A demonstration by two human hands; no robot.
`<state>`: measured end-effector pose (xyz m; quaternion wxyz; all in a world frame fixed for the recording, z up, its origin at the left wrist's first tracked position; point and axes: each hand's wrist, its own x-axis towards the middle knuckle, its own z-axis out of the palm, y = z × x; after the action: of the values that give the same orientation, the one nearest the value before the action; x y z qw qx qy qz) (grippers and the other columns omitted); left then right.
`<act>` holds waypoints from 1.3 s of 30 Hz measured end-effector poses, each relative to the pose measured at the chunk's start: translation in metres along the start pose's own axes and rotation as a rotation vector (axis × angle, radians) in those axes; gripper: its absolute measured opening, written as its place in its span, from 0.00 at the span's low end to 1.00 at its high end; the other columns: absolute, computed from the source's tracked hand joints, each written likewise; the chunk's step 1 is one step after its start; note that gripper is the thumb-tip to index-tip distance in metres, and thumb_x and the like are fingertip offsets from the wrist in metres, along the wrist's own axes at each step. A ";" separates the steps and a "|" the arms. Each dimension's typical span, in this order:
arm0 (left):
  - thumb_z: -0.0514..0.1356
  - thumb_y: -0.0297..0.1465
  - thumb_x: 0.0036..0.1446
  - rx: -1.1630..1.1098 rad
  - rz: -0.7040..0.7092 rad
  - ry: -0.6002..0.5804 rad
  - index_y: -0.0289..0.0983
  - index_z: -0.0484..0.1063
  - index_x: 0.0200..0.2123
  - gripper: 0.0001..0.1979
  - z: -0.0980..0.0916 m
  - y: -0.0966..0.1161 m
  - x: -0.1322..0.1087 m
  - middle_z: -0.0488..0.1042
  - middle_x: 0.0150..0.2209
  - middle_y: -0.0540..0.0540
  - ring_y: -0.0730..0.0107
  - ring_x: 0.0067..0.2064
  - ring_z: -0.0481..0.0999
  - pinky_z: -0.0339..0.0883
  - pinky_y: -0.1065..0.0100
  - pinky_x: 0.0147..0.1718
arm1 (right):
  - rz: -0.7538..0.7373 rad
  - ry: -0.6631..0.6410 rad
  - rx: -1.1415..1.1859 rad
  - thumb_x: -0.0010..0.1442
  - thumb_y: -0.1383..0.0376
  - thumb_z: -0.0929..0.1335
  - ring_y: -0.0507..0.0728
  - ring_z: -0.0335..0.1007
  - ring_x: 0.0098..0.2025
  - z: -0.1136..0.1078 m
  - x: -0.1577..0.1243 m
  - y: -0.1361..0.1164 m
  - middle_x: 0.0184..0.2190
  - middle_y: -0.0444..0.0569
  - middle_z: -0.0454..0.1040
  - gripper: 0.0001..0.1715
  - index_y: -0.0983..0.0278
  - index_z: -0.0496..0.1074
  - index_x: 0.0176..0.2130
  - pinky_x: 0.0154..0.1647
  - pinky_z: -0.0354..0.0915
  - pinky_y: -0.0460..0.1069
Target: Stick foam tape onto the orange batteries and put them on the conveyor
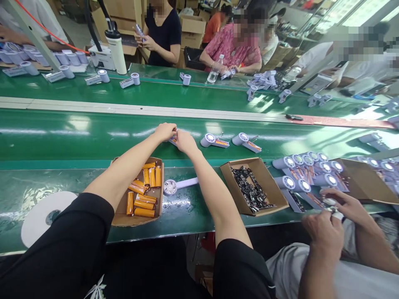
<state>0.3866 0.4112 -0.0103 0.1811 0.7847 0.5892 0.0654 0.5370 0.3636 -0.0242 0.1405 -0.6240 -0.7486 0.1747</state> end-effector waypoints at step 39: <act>0.66 0.44 0.60 0.008 -0.068 0.137 0.60 0.77 0.63 0.26 -0.055 -0.193 -0.522 0.79 0.68 0.51 0.46 0.80 0.63 0.57 0.41 0.80 | -0.181 -0.311 0.706 0.68 0.42 0.74 0.60 0.82 0.29 0.005 -0.282 -0.114 0.35 0.49 0.87 0.22 0.52 0.84 0.50 0.32 0.74 0.54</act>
<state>0.0401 -0.0263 0.0292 0.1395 0.7586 0.6268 0.1103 0.4850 0.0675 0.0235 0.2464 -0.4351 -0.7066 0.5007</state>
